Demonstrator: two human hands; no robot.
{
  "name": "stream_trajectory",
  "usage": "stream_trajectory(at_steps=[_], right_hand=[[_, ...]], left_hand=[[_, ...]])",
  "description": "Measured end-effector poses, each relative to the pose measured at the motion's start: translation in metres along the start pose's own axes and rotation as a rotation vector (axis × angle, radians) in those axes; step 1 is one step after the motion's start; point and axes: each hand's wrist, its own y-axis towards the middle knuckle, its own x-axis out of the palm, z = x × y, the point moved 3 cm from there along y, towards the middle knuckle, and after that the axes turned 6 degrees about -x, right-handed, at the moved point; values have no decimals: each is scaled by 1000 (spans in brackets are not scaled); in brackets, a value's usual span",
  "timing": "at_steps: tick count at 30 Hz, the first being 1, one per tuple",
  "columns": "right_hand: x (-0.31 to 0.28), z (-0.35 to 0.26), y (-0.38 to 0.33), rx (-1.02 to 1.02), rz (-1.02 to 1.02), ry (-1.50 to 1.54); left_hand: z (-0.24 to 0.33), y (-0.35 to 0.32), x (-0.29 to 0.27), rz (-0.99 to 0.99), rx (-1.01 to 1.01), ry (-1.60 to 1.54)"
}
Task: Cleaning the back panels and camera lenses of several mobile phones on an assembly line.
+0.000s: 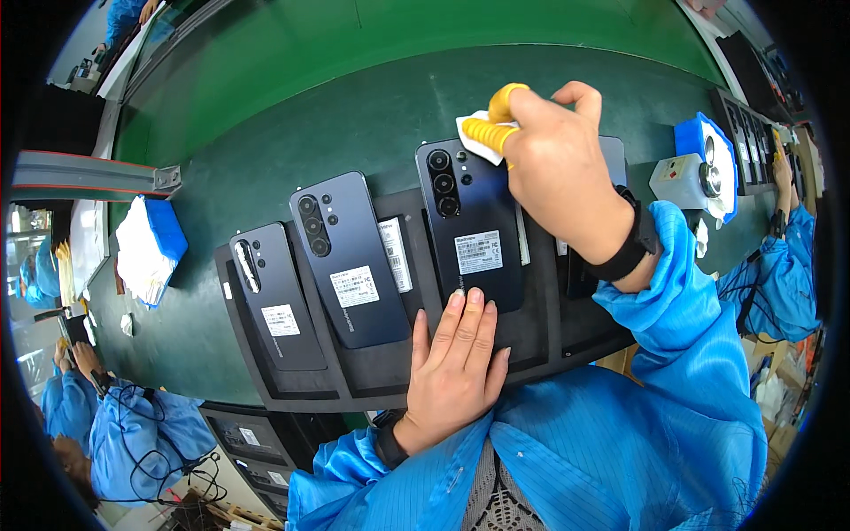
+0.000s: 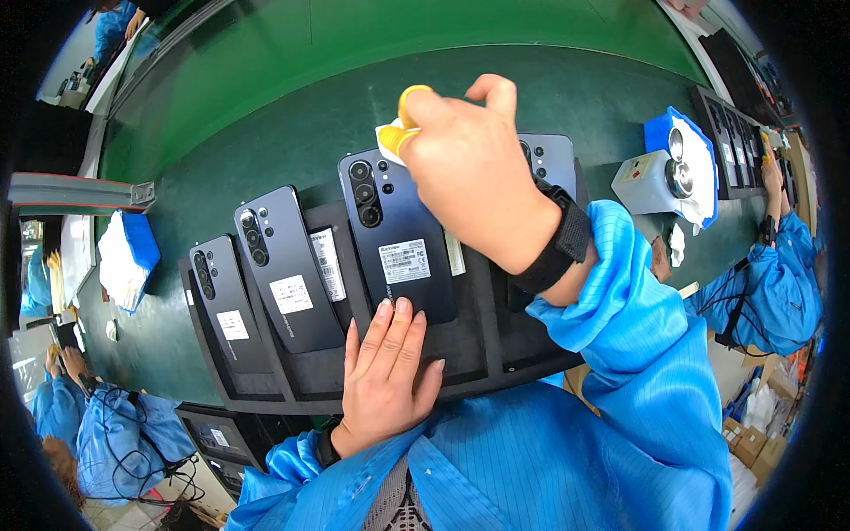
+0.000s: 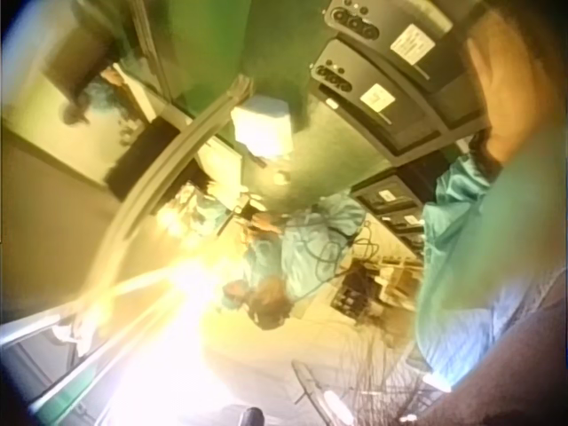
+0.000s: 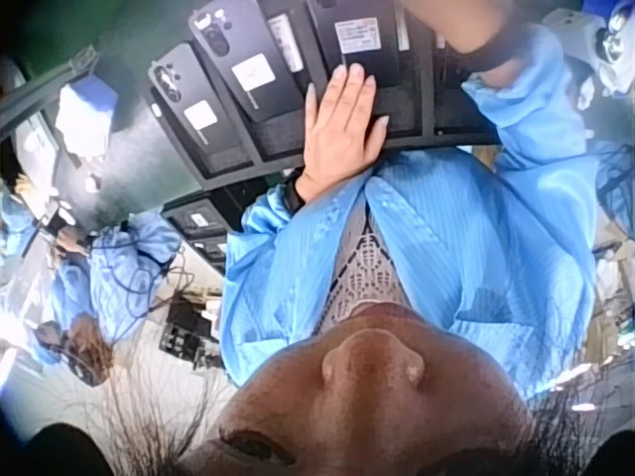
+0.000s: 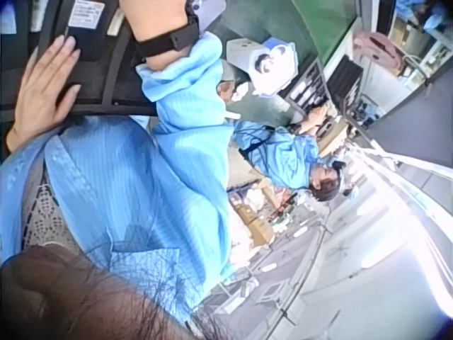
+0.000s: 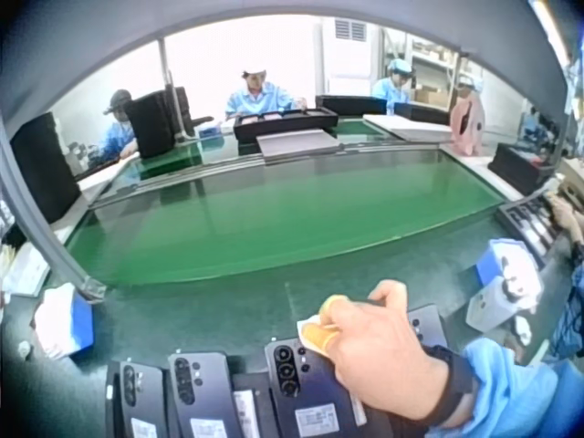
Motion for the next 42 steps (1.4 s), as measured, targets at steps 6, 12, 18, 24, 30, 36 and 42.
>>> stream_trajectory(at_steps=[6,12,18,24,30,36,42], right_hand=[[5,-18,-7,32,-2,82],[-2,-47,-24,-34,-218,99],[-14,-58,-44,36,-200,238],[-17,-38,-35,122,-126,89],[-3,-61,-38,61,-135,121],[-14,-70,-47,26,-304,276],[-41,-63,3,3,-179,162]], left_hand=[[1,0,2,11,10,0],[1,0,1,12,4,6],[2,0,0,11,-4,-4],[2,0,0,20,18,-6],[3,-1,1,23,17,-10],[0,-1,-2,26,22,-71],[-14,-15,-16,135,41,-296]])
